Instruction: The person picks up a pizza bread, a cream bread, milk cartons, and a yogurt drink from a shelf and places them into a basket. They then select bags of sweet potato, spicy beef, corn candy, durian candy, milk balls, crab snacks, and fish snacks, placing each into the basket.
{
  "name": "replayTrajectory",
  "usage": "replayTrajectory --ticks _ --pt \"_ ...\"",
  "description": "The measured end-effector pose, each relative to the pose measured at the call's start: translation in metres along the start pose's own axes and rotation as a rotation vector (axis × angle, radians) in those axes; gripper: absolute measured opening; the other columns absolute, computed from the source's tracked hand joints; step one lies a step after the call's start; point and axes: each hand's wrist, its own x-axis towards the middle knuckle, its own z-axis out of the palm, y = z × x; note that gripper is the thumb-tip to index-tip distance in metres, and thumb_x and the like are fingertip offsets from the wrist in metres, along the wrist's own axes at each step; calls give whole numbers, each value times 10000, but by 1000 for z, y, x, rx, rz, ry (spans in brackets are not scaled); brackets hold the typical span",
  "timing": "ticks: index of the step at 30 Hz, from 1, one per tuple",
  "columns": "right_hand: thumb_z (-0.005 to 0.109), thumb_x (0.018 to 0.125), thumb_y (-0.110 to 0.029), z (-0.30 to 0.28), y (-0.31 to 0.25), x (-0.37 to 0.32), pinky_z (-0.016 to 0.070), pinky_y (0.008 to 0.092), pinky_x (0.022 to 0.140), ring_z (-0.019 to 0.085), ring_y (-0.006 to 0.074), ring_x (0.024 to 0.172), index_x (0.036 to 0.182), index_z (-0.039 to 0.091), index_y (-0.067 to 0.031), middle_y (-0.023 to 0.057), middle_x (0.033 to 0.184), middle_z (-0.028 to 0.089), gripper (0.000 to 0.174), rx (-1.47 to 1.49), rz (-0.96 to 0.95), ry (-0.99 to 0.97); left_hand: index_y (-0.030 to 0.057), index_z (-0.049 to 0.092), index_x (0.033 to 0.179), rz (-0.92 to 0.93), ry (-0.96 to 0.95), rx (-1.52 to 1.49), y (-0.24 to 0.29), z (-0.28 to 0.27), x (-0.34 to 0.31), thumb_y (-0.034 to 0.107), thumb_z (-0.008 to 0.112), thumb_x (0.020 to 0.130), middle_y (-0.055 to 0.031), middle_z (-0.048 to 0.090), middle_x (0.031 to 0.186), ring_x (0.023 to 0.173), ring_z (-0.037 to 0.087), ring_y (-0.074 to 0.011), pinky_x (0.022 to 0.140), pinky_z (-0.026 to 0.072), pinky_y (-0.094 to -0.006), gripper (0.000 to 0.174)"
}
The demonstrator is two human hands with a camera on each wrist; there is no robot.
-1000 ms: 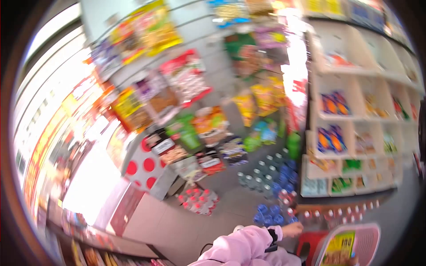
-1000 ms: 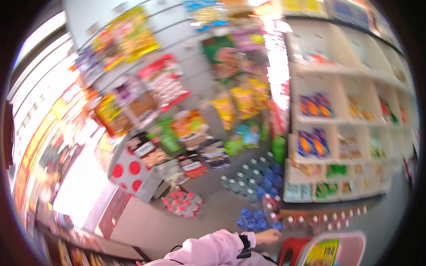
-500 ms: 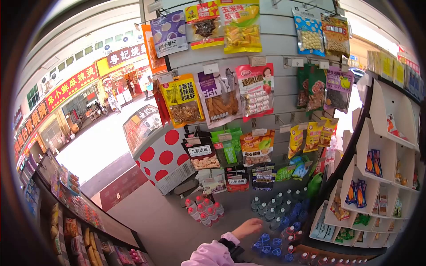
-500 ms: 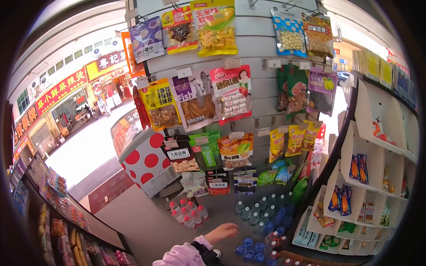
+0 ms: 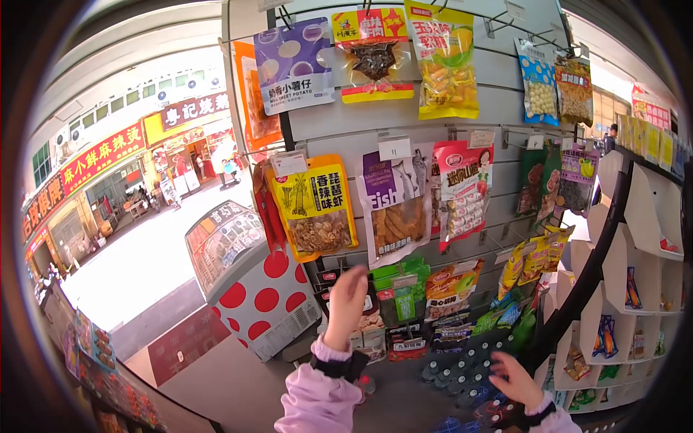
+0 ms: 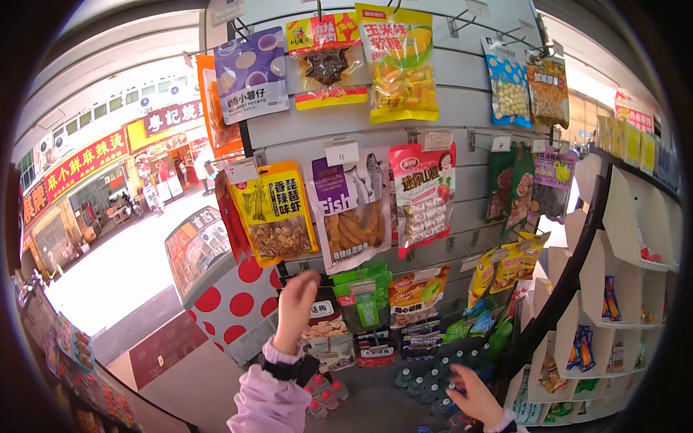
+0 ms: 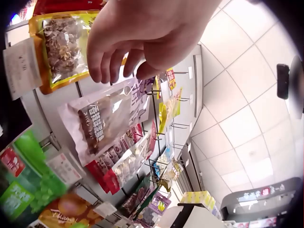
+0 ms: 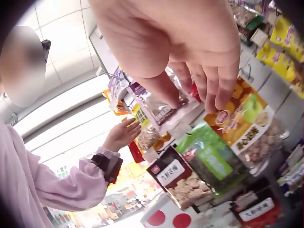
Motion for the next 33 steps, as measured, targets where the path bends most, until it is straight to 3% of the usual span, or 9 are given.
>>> replayTrajectory --ticks 2,5,8,13,16,22,24,28,33 --pt "553 802 -12 19 -9 43 436 276 823 510 204 1032 1252 329 9 132 1210 428 502 73 -7 -133 -55 484 1127 38 96 -35 -18 2 39 122 555 845 -132 563 1066 951 561 -158 834 431 -270 340" --pt "557 798 -14 53 -27 83 448 281 796 518 195 1017 1228 368 11 128 1185 453 471 209 -100 -72 -61 458 1157 114 4 -16 -43 9 84 136 571 837 -127 564 1067 949 557 -160 837 428 -273 392" --pt "548 796 -4 71 -37 114 445 280 798 511 188 1023 1231 369 4 120 1192 451 471 137 -173 -36 -63 452 1164 -30 -229 -242 -41 17 109 142 571 840 -120 565 1067 949 550 -158 833 425 -269 402" --pt "532 798 4 77 -53 160 434 276 811 507 176 1022 1233 372 -9 109 1188 454 464 162 -250 21 -50 503 1119 11 -103 -329 -51 31 122 172 548 862 -76 589 983 864 549 -111 775 427 -252 343" --pt "526 803 1 78 -54 184 427 274 826 497 167 1033 1235 372 -11 109 1199 449 459 212 -229 27 -39 550 1056 6 -105 -109 -52 24 125 203 519 881 -44 592 882 784 517 -85 717 418 -238 300" --pt "546 829 -52 87 -39 218 420 277 844 499 162 1029 1226 360 22 118 1191 459 444 259 -250 136 -42 561 902 55 62 -281 -40 16 131 237 443 921 -7 535 752 696 437 -64 634 383 -217 303" --pt "556 839 -79 98 -33 225 421 276 842 506 162 1016 1221 355 39 115 1164 476 448 273 -273 253 -41 559 894 -19 9 -422 -37 16 132 236 440 922 -2 534 772 704 433 -56 635 376 -208 302" --pt "546 859 -114 104 -42 228 427 258 818 526 135 963 1193 372 44 87 1089 528 409 504 -194 163 -38 526 1026 -134 -110 -549 -33 9 128 201 421 932 -31 556 967 861 492 -78 777 390 -222 277" --pt "518 878 -124 95 -53 221 454 210 701 555 68 842 1121 461 10 27 958 591 283 505 -150 91 -39 520 1045 -161 -119 -552 -26 6 124 184 419 931 -41 556 992 910 496 -92 815 388 -229 271"
